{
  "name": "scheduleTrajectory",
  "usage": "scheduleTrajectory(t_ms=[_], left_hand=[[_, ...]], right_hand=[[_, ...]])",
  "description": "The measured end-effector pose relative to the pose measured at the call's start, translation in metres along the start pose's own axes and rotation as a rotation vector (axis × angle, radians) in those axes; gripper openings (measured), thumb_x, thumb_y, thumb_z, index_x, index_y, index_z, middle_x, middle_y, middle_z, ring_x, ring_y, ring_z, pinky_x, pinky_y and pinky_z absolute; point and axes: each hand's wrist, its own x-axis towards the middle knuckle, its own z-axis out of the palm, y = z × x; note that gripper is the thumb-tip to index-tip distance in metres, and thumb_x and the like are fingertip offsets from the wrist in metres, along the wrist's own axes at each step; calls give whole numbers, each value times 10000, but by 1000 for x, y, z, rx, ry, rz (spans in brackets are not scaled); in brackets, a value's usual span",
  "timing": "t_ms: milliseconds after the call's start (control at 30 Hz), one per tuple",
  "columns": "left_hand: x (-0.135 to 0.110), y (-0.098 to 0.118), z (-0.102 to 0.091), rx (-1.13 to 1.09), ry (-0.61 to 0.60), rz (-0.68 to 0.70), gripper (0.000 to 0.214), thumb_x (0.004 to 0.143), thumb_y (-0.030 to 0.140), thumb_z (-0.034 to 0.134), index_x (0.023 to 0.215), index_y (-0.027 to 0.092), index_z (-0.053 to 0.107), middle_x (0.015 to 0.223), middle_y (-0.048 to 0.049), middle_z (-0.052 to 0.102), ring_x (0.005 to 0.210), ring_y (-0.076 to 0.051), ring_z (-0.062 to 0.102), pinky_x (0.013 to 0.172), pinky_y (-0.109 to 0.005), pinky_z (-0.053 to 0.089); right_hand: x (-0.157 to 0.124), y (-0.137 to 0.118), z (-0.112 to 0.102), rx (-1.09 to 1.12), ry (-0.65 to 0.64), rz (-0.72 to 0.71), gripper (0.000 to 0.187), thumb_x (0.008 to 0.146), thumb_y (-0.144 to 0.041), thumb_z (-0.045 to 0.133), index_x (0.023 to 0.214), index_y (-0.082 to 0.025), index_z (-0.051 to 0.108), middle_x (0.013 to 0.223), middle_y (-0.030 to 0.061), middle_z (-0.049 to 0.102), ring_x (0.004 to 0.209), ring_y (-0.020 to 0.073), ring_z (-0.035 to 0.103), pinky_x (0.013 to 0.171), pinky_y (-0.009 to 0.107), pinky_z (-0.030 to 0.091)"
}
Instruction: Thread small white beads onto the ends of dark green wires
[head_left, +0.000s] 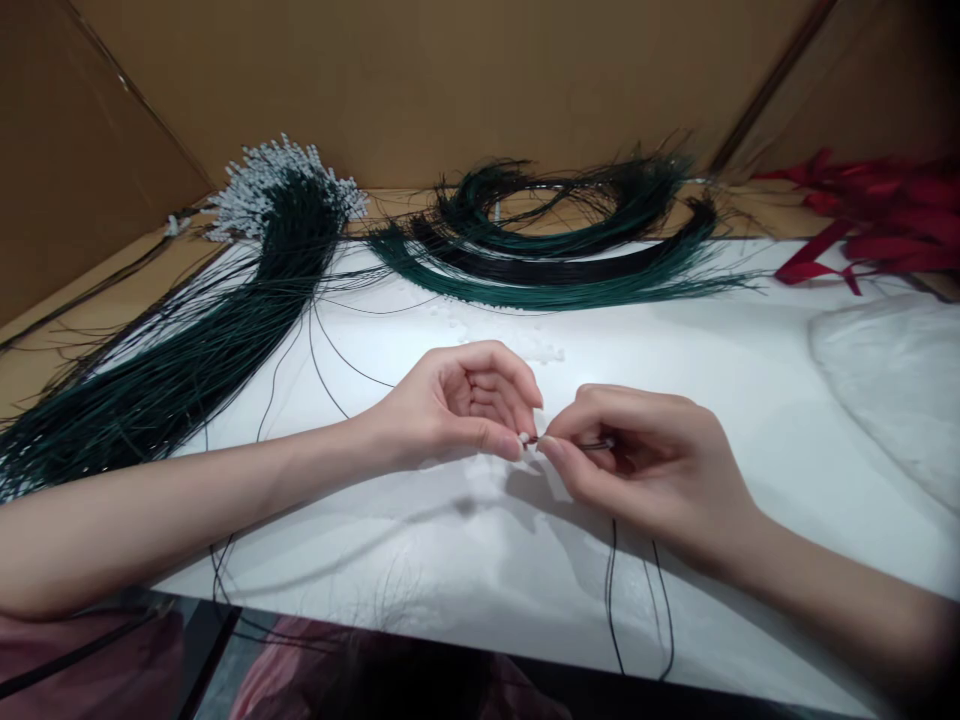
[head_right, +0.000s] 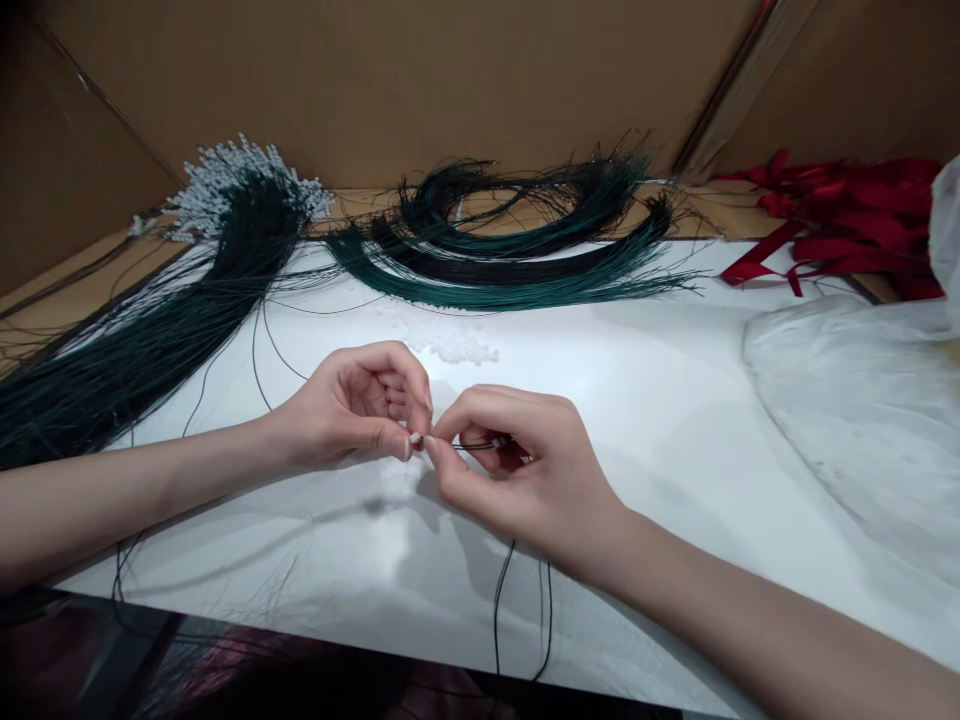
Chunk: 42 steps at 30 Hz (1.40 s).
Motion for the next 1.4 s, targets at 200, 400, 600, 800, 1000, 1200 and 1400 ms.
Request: scheduleTrajectory(t_ms=[200,400,600,800,1000,1200,1400], left_hand=[[0,2,1,-7,-8,-4,330,671,40,867,916,135,669,761,-8,741,662,-76,709,661,-134,586],[-1,3,2,-9,-8,-17,316,690,23,851,927,125,669,768,-5,741,681,-66,705,681,-135,589],[-1,4,2,-6,-4,-30,325,676,17,855,920,131,674,763,-4,739,682,-73,704,675,-137,590],[0,3,2,2,-12,-7,309,691,10,843,918,133,674,762,-2,740,675,-68,704,676,-133,588],[-1,2,-1,8,-26,3,316,708,-8,827,947,136,678,779,0,742,697,-61,704,692,-131,591],[-1,3,0,18,-19,-9,314,705,-1,833,938,140,678,772,5,738,695,-56,699,687,-126,587],[-1,3,1,31,-8,-16,313,700,14,842,935,139,676,771,1,735,695,-59,696,691,-128,581]], right_hand=[[0,1,-1,-17,-9,-13,154,809,-66,645,679,-146,648,551,-56,392,490,56,331,436,217,281],[0,0,-1,-20,-23,9,161,820,-78,646,673,-144,641,553,-54,395,498,58,330,443,219,282],[-2,4,0,14,-28,20,158,832,-94,647,687,-157,632,565,-58,374,506,60,311,447,222,264],[-3,5,0,3,-33,25,160,834,-92,649,690,-160,629,570,-56,388,511,59,319,447,213,270],[-3,5,1,-3,-28,15,163,825,-79,647,687,-162,623,568,-60,381,507,54,309,439,210,258],[-1,3,0,-28,-41,22,169,814,-72,643,667,-155,626,553,-57,387,500,55,318,434,211,263],[-3,3,0,-20,-30,7,166,821,-79,640,676,-159,629,558,-55,395,500,56,315,436,213,263]])
